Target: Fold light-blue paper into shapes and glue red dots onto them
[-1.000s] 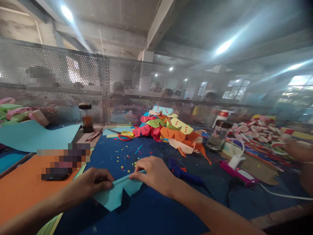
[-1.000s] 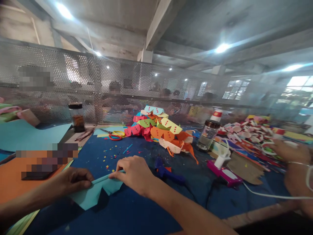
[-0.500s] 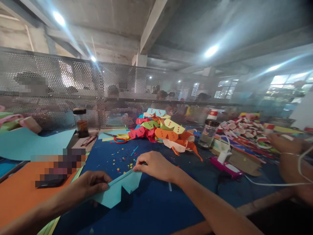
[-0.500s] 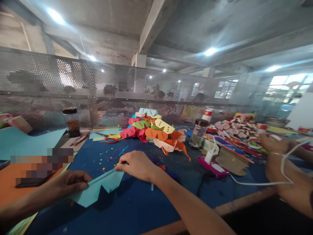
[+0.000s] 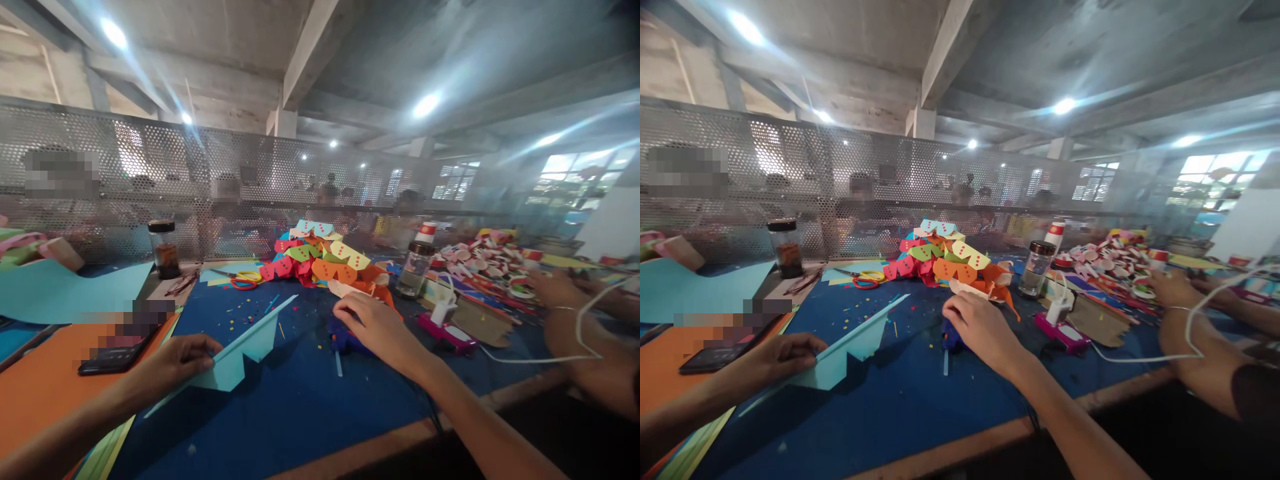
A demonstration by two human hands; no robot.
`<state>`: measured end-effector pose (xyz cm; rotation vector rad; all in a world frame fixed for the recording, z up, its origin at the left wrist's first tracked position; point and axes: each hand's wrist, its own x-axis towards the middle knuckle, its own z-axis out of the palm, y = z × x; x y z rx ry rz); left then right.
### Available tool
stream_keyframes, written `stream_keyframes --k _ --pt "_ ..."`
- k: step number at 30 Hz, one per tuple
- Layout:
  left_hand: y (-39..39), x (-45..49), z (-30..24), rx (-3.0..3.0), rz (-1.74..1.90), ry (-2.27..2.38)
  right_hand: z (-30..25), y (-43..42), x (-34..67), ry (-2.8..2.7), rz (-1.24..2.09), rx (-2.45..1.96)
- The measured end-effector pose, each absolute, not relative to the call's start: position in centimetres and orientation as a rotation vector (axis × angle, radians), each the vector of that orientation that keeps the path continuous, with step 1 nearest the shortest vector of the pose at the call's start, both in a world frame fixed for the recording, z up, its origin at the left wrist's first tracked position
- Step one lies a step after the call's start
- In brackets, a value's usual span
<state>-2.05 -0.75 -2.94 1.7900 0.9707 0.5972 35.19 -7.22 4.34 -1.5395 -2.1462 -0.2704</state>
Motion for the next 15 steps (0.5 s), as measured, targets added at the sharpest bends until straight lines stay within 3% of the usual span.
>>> stream_keyframes --k 7,15 --pt "-1.8 -2.0 -3.0 1.853 0.56 0.976 1.6 -12.8 39.1 -2.259 -0.292 -1.832" --pt "-1.7 -2.3 -3.7 1.916 0.497 0.982 0.3 -11.6 39.3 -2.271 -0.531 -1.911"
